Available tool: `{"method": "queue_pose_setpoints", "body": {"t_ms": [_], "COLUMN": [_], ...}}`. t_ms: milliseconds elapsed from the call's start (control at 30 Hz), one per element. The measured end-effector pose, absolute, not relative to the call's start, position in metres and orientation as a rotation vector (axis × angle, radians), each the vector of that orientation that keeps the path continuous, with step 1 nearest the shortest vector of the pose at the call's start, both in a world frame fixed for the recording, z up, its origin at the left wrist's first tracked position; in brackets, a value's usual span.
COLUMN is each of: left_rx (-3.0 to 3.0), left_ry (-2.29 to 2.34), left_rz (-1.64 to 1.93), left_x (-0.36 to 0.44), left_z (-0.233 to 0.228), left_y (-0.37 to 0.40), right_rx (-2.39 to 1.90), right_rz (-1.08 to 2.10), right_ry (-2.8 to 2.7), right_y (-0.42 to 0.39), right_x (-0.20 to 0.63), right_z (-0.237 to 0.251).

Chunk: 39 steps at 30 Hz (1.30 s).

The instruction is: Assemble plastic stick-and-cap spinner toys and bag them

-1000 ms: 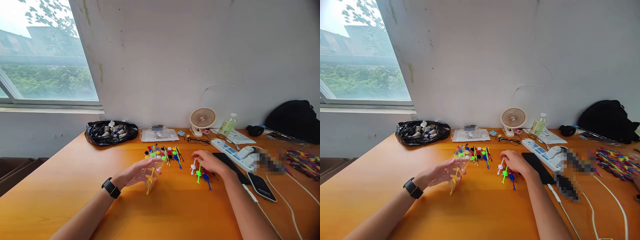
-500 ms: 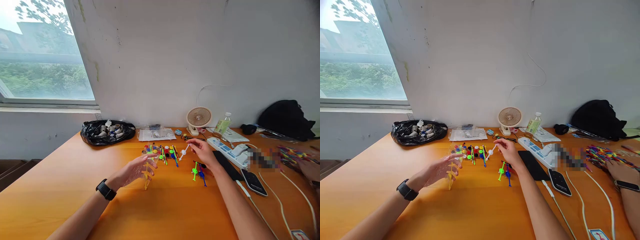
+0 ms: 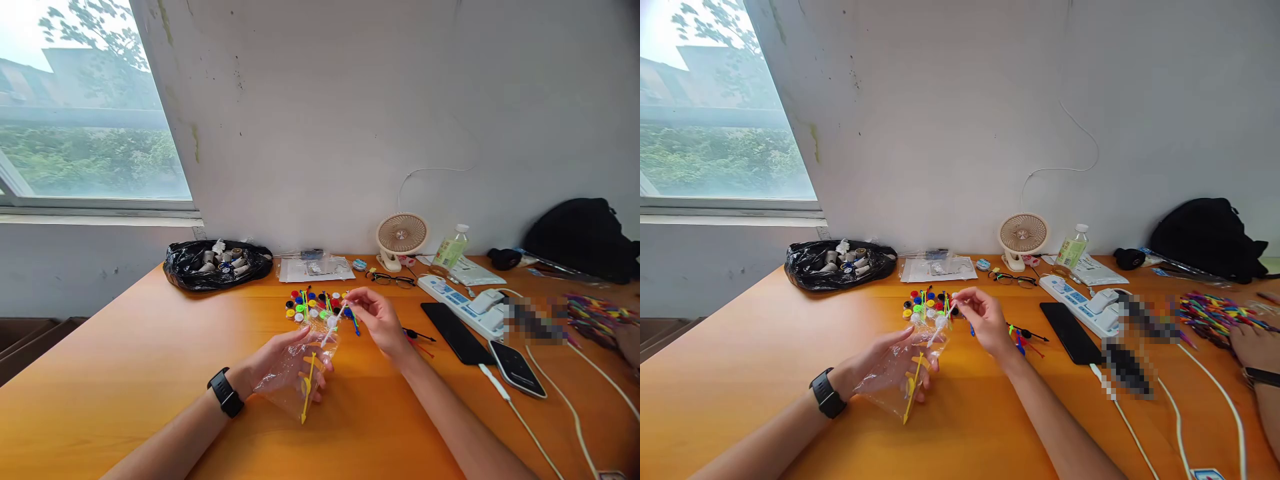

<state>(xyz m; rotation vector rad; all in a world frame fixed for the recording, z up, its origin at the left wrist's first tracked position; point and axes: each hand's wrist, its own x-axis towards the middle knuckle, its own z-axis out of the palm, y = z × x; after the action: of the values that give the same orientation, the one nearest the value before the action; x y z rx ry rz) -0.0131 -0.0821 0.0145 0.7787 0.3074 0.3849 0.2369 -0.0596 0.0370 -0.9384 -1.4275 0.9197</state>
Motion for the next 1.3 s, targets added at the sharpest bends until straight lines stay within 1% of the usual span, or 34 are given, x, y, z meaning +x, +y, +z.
{"method": "queue_pose_setpoints", "body": {"t_ms": [100,233,400,533,700,767,833,967,1033,1100,1167,1233,1300], "left_rx": [0.779,0.857,0.980,0.986,1.043,1.013,0.974,0.952,0.960,1.002,1.095,1.197,1.249], "left_ry": [0.332,0.387,0.377,0.400,0.456,0.463,0.490,0.548,0.582,0.626,0.676,0.723,0.745], "left_rz": [0.392,0.433,0.410,0.410,0.507,0.564,0.616,0.679,0.711,0.753,0.782,0.788,0.781], "left_x": [-0.014,-0.018,-0.029,-0.032,-0.016,-0.009,-0.005,-0.001,0.000,0.002,0.003,0.004,0.004], "left_z": [0.015,0.017,0.032,0.032,0.014,0.010,0.008,0.007,0.005,0.002,-0.001,-0.003,-0.004], "left_y": [-0.082,-0.081,-0.075,-0.071,-0.078,-0.082,-0.085,-0.085,-0.083,-0.082,-0.080,-0.078,-0.078], "right_rx": [-0.909,-0.843,-0.816,-0.671,-0.695,-0.770,-0.910,-1.332,-1.572,-1.832,-2.009,-2.053,-2.005], "right_rz": [1.039,1.208,1.257,1.217,1.068,0.997,0.862,0.336,0.198,0.202,0.312,0.475,0.616], "right_ry": [-1.630,-1.728,-1.778,-1.674,-1.605,-1.594,-1.609,-1.815,-1.969,-2.046,-2.081,-2.111,-2.144], "right_y": [-0.067,-0.077,-0.080,-0.076,-0.069,-0.065,-0.059,-0.047,-0.043,-0.041,-0.041,-0.041,-0.041], "right_x": [0.232,0.231,0.234,0.237,0.236,0.240,0.252,0.303,0.334,0.363,0.385,0.399,0.407], "right_z": [0.040,0.046,0.051,0.052,0.047,0.047,0.050,0.060,0.061,0.057,0.052,0.046,0.041]}}
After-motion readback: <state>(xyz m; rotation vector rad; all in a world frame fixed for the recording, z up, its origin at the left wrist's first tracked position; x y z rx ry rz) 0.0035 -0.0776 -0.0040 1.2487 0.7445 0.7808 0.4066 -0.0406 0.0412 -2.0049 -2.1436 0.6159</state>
